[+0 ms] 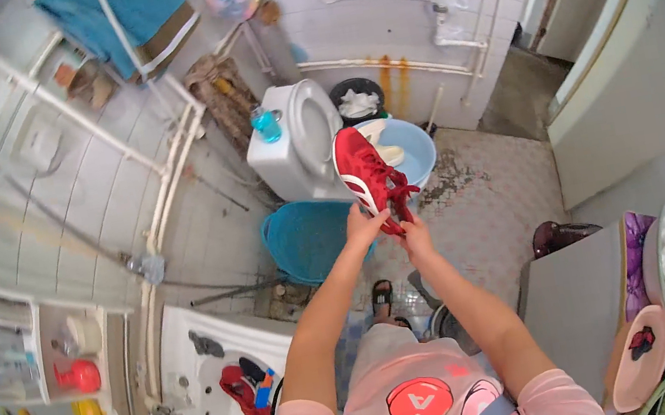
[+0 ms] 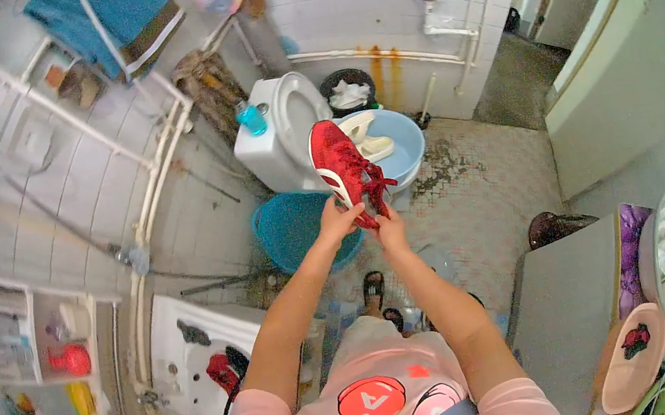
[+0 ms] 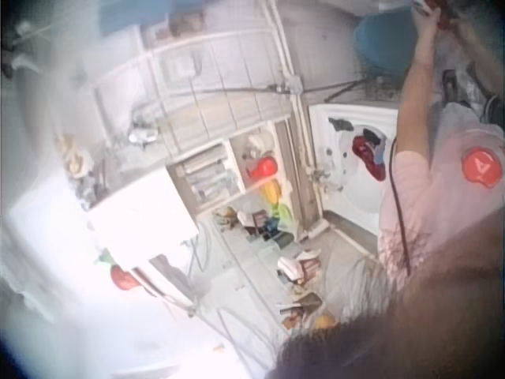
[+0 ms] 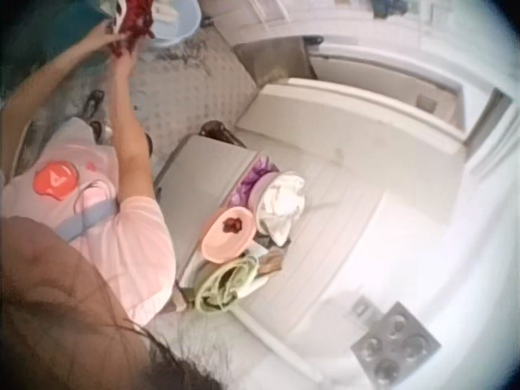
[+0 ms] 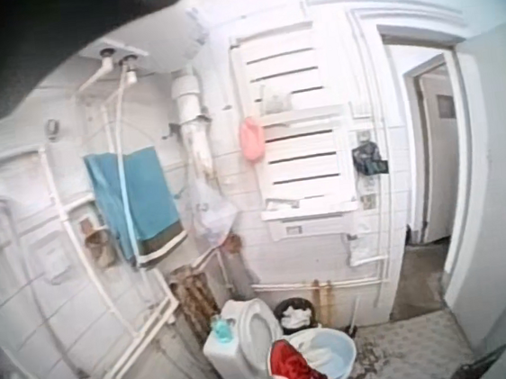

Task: The person cleans a red shoe by scrubbing the sole and upper with a blue brush in a sink, then picks up and wipes a small black object.

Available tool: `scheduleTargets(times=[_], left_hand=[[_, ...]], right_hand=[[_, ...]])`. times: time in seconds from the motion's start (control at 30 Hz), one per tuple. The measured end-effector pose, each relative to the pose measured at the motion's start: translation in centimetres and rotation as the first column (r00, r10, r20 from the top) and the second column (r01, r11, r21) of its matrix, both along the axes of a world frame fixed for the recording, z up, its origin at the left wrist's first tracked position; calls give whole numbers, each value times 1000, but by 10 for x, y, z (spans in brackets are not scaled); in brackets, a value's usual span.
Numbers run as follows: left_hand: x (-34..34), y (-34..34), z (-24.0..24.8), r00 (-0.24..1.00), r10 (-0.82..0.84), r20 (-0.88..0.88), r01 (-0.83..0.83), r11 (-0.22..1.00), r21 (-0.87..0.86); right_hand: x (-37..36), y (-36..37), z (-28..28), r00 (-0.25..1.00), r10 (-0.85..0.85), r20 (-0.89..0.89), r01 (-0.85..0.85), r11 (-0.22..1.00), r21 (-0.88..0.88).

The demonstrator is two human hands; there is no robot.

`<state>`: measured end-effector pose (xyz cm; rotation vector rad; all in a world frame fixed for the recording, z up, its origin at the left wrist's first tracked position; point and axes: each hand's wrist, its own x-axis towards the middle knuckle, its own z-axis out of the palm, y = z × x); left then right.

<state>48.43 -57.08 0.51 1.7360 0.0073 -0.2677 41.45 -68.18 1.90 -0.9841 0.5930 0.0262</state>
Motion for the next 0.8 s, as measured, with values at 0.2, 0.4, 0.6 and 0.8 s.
scheduleTargets(times=[0.2,0.4,0.6,0.8], left_hand=[[55,-61,-2,958,-188,-217,171,981,-93],[144,-34,-152,953,-123,-277,150,985,80],[178,-77,-192,719,-60,-692,45,998,-39],[178,-74,-252,712,17,-701,-175,972,-154]], right_hand=[[55,-72,-39,986,-168,-17,167,985,-42],[141,-94,-93,970,-210,-121,201,976,-81],[181,-140,-197,951,-270,-153,257,961,-101],[212,-144,-259,990,-91,-106,76,987,-139]])
